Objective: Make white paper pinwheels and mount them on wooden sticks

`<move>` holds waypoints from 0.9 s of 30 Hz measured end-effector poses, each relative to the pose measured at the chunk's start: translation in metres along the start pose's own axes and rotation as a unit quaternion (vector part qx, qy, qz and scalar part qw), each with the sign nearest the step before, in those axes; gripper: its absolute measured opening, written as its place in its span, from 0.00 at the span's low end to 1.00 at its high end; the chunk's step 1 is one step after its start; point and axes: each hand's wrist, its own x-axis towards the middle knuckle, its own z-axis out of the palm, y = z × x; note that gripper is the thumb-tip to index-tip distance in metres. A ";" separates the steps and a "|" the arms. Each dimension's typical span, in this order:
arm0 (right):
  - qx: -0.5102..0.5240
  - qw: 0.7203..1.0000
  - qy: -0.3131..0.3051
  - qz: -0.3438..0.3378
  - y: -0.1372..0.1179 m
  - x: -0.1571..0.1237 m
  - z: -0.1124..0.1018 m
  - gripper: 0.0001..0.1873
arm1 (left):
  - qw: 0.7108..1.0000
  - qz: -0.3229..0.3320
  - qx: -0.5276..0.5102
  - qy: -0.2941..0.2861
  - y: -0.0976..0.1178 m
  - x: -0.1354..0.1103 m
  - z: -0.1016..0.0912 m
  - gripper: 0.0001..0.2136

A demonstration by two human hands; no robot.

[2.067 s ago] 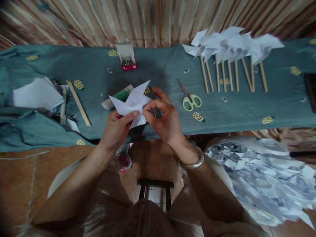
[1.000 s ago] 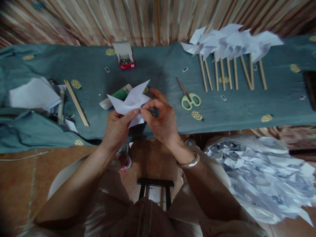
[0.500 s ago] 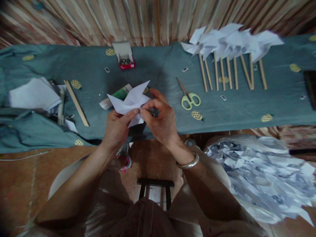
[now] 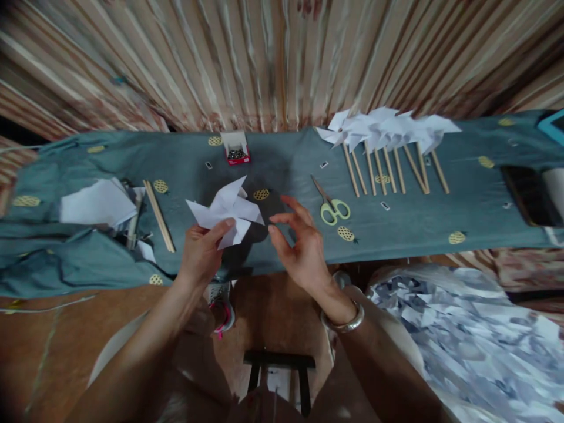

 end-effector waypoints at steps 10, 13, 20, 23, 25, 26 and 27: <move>0.052 0.997 0.001 0.059 0.024 0.013 0.014 0.07 | 0.999 -0.022 -0.025 0.010 0.009 -0.003 -0.007 0.13; 0.059 0.994 -0.004 0.088 0.028 0.022 0.020 0.09 | 0.998 -0.054 -0.038 0.004 0.007 -0.011 -0.004 0.13; 0.032 0.995 -0.064 0.064 0.030 0.068 0.039 0.10 | 0.995 -0.071 -0.066 -0.005 0.012 -0.018 -0.009 0.16; -0.051 0.995 -0.078 -0.029 0.028 0.102 0.051 0.09 | 0.995 -0.075 -0.060 -0.006 0.013 -0.019 -0.011 0.16; -0.114 0.986 -0.072 -0.094 0.025 0.126 0.062 0.09 | 0.995 -0.081 -0.062 -0.006 0.014 -0.021 -0.011 0.16; -0.147 0.980 -0.071 -0.109 0.024 0.137 0.069 0.09 | 0.994 -0.084 -0.064 -0.008 0.014 -0.022 -0.011 0.16; -0.179 0.974 -0.078 -0.119 0.023 0.148 0.075 0.10 | 0.994 -0.087 -0.066 -0.010 0.015 -0.023 -0.010 0.16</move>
